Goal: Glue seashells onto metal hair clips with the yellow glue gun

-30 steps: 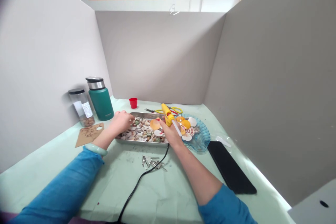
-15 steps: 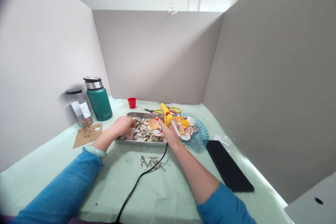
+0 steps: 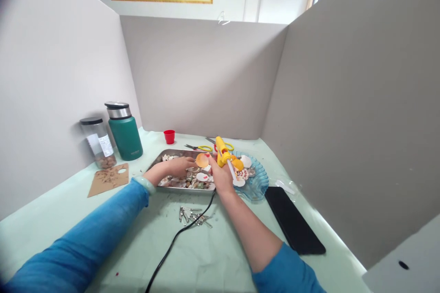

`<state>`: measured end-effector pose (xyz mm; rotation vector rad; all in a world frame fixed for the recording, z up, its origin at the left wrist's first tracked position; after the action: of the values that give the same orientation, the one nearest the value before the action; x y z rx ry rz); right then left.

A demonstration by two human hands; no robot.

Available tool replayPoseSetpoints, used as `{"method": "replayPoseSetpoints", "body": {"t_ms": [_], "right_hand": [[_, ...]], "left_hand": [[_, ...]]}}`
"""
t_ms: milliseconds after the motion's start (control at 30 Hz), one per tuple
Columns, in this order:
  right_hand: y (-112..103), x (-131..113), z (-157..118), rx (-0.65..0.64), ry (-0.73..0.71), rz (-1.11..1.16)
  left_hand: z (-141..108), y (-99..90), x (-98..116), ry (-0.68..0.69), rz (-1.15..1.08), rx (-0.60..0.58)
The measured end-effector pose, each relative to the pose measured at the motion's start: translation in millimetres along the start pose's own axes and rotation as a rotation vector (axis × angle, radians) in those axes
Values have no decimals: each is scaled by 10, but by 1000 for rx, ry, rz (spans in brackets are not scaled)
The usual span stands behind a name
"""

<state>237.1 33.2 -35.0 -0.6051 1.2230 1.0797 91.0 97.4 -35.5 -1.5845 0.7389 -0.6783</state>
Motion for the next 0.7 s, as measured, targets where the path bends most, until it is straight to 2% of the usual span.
{"method": "replayPoseSetpoints", "body": {"t_ms": [67, 233, 333, 400, 467, 533, 600, 700], "right_hand": [[5, 16, 10, -2, 9, 19], [13, 65, 30, 11, 8, 69], [15, 79, 29, 16, 9, 71], [18, 75, 25, 11, 8, 69], [25, 69, 20, 2, 9, 65], [30, 63, 17, -5, 13, 63], [30, 60, 15, 0, 18, 66], [28, 58, 13, 10, 27, 67]], "left_hand": [[-118, -20, -35, 7, 4, 2], [-441, -127, -244, -191, 51, -11], [-513, -231, -225, -260, 146, 41], [-480, -255, -102, -197, 131, 94], [-414, -228, 61, -76, 43, 127], [-354, -162, 165, 2, -14, 119], [-317, -77, 153, -4, -10, 81], [-321, -12, -33, -86, 54, 79]]}}
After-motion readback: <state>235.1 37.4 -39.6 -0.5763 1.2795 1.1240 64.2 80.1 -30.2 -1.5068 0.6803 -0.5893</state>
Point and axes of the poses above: each hand's wrist, its own z-axis towards the middle knuckle, its own y-axis out of the palm, x = y × z, the point moved 7 cm from there along z, towards the middle knuckle, and after that the axes turned 4 degrees about y, right-handed, at the moved point
